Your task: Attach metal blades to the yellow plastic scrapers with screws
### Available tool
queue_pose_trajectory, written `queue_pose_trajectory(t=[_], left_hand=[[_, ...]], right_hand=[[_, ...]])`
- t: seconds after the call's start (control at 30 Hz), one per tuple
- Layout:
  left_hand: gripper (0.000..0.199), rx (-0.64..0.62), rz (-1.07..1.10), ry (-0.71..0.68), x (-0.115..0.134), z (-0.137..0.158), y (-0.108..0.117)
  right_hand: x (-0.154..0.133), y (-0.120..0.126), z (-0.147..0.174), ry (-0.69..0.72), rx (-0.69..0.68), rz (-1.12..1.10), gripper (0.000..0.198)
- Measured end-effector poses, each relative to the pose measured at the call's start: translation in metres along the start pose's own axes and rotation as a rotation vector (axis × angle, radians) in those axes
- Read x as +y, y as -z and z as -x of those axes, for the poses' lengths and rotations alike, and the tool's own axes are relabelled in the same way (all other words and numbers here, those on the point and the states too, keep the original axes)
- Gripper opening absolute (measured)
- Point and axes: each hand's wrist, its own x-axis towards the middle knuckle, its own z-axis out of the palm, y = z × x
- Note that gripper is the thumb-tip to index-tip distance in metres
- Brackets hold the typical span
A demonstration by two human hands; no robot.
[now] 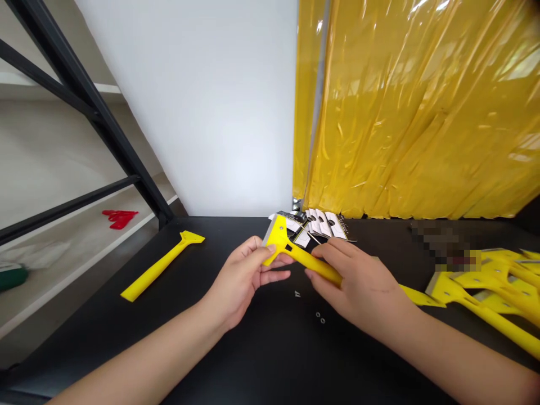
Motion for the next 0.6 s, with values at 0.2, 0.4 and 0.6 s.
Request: queue_pose_trajectory(t=[0.2, 0.4, 0.6], left_hand=[[0.050, -0.015, -0.437, -0.128, 0.034, 0.001, 0.017], [0.080, 0.290, -1.462, -0.224, 0.042, 0.000, 0.124], [0.072, 0.479, -1.778, -0.112, 0.020, 0.007, 0.198]], right_hand=[[0.030, 0.038, -0.018, -0.121, -0.031, 0.320, 0.018], [0.094, 0.056, -0.014, -0.423, -0.139, 0.616, 0.028], [0.138, 0.045, 0.005, -0.541, -0.213, 0.712, 0.028]])
